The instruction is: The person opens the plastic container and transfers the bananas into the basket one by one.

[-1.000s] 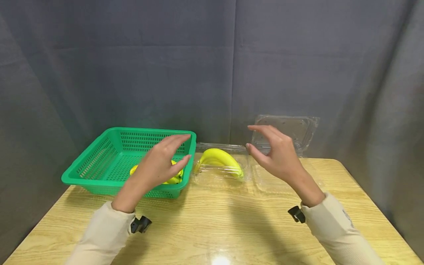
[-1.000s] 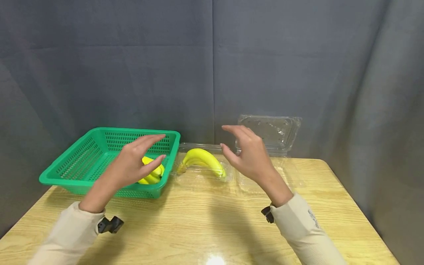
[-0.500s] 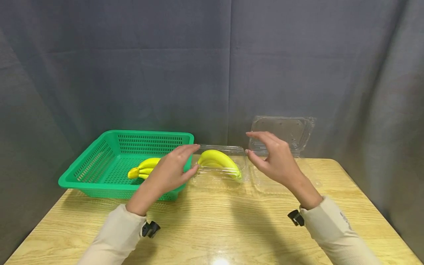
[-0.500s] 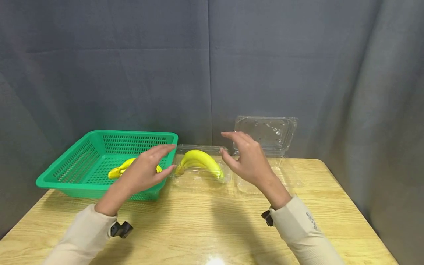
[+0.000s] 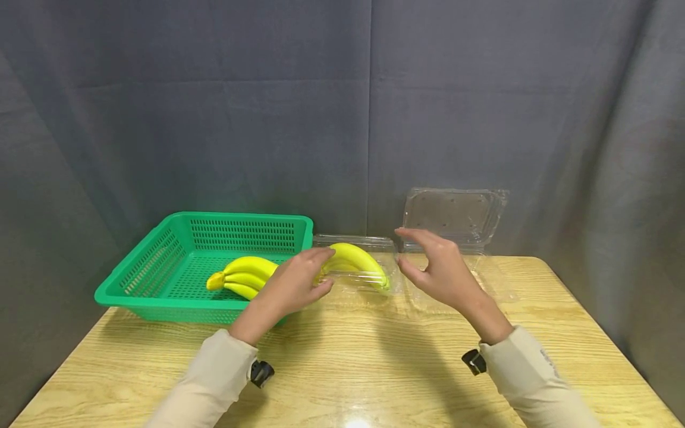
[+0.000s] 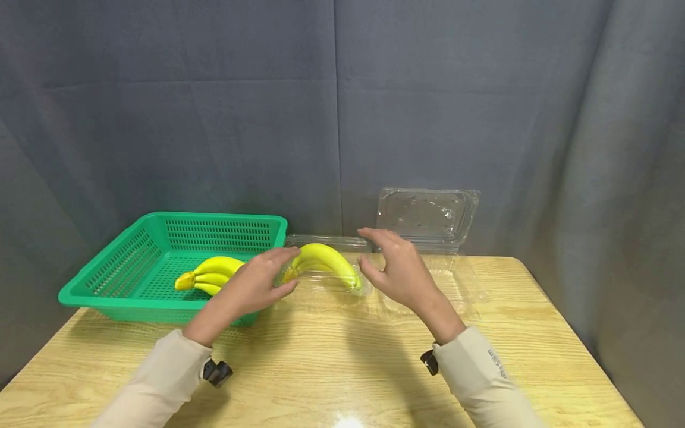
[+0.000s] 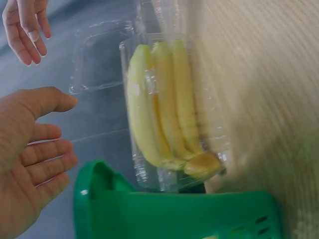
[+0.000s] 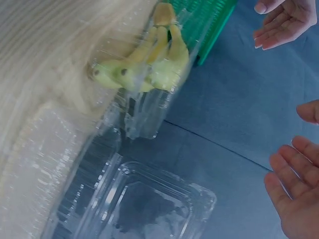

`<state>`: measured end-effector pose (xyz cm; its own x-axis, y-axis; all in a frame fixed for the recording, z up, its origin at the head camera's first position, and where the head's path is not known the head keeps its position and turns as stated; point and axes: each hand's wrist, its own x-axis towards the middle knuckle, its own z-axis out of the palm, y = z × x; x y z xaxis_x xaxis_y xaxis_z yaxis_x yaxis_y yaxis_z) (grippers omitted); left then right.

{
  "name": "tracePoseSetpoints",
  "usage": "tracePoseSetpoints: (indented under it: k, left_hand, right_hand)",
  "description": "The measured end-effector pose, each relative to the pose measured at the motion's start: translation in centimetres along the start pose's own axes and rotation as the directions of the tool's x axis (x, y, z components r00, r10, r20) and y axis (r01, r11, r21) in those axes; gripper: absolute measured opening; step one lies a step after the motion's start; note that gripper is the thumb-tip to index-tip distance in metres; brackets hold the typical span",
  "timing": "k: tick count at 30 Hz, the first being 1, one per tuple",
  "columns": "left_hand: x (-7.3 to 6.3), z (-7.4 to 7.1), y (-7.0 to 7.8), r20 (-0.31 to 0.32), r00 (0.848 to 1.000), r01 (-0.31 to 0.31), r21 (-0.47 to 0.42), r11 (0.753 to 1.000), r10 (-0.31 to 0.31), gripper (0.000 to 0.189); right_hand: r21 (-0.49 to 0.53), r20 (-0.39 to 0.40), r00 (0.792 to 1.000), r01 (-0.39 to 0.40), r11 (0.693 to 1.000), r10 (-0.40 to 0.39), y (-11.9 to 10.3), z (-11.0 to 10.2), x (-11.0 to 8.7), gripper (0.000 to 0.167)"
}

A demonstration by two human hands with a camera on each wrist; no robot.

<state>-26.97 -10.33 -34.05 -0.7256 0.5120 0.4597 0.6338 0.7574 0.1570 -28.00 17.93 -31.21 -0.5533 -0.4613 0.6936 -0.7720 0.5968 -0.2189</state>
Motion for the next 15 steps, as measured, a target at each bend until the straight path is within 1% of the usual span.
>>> tracePoseSetpoints:
  k: [4,7,10,12,15]
  left_hand:
    - [0.1,1.0,0.1,0.019,1.0,0.017,0.009,1.0,-0.017,0.053]
    - [0.2,1.6,0.4,0.049,0.998,0.024,0.036,0.999,-0.026,0.054]
    - [0.3,2.1,0.7,0.061,0.998,0.015,0.078,0.997,-0.02,0.054]
    - [0.4,2.5,0.9,0.054,0.998,0.009,0.109,0.994,-0.015,0.055]
    - [0.4,3.0,1.0,0.027,1.0,-0.007,0.16,0.987,0.003,0.054]
  right_hand:
    - [-0.003,0.043,0.999,-0.019,1.0,0.019,0.4,0.6,-0.4,0.044]
    - [0.001,0.069,0.997,-0.041,0.999,0.041,0.6,1.0,-0.7,0.044]
    - [0.003,0.094,0.994,-0.051,0.999,0.051,0.8,1.4,-1.1,0.043]
    - [-0.001,0.117,0.991,-0.057,0.998,0.057,0.8,1.7,-1.3,0.044]
    - [-0.018,0.148,0.987,-0.058,0.998,0.06,1.0,2.2,-1.6,0.043]
